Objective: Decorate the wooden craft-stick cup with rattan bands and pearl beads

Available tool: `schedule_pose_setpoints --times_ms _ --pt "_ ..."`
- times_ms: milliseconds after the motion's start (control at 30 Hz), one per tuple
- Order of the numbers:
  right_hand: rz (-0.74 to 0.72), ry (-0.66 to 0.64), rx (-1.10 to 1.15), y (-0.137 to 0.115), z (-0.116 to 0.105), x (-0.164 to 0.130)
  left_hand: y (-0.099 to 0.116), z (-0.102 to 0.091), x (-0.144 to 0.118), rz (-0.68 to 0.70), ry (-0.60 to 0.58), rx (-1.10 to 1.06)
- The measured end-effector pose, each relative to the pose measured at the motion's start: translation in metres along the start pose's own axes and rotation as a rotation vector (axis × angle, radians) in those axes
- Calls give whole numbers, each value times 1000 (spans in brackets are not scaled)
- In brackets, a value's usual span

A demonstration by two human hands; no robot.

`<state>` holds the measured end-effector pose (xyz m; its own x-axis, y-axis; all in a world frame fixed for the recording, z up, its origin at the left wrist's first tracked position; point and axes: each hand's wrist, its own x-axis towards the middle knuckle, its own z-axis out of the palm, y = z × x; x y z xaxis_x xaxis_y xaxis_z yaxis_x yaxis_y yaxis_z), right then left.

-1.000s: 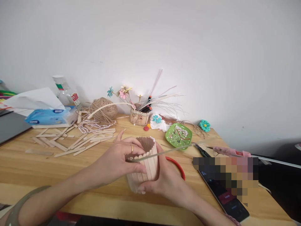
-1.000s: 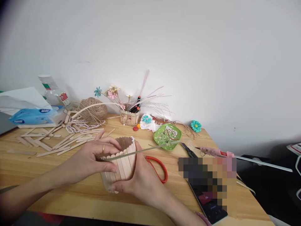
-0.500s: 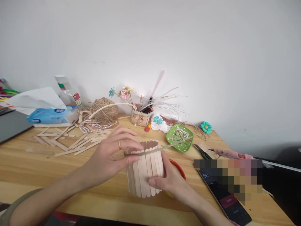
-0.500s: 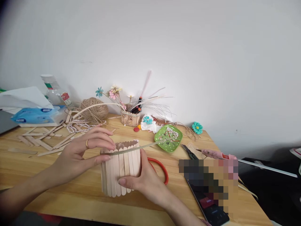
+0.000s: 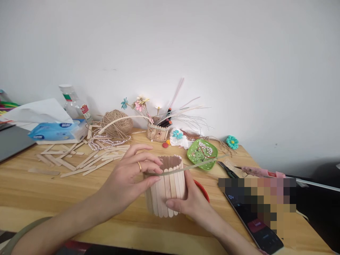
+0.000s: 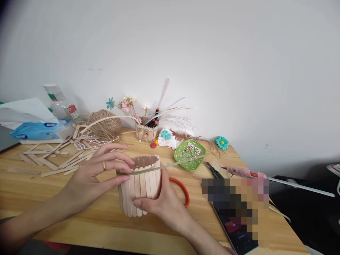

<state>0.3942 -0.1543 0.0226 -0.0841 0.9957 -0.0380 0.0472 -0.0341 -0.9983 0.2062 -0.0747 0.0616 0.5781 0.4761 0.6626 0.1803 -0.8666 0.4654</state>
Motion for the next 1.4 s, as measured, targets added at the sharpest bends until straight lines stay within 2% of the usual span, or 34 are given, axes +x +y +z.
schedule_pose_setpoints --times_ms 167,433,633,867,967,1067,1167,1267,1400 --pt "-37 29 8 1 -1 0 1 5 -1 -79 71 14" --pt "-35 50 -31 -3 0 -3 5 3 0 101 177 200" --pt "-42 60 -43 -4 0 -2 6 6 0 100 219 210" --pt "-36 104 -136 -3 1 -2 3 3 0 -89 283 -209" --pt "-48 148 -207 -2 2 -3 6 -1 1 -186 337 -224" --pt "-46 221 -312 -2 3 -5 8 0 0 -312 309 -207" --pt "-77 292 -418 -4 4 -6 7 11 -5 -439 299 -383" --pt "-104 321 -447 -6 7 -8 3 31 -12 -572 298 -609" --pt "-62 288 -422 -4 11 -11 2 52 -15 -839 191 -854"
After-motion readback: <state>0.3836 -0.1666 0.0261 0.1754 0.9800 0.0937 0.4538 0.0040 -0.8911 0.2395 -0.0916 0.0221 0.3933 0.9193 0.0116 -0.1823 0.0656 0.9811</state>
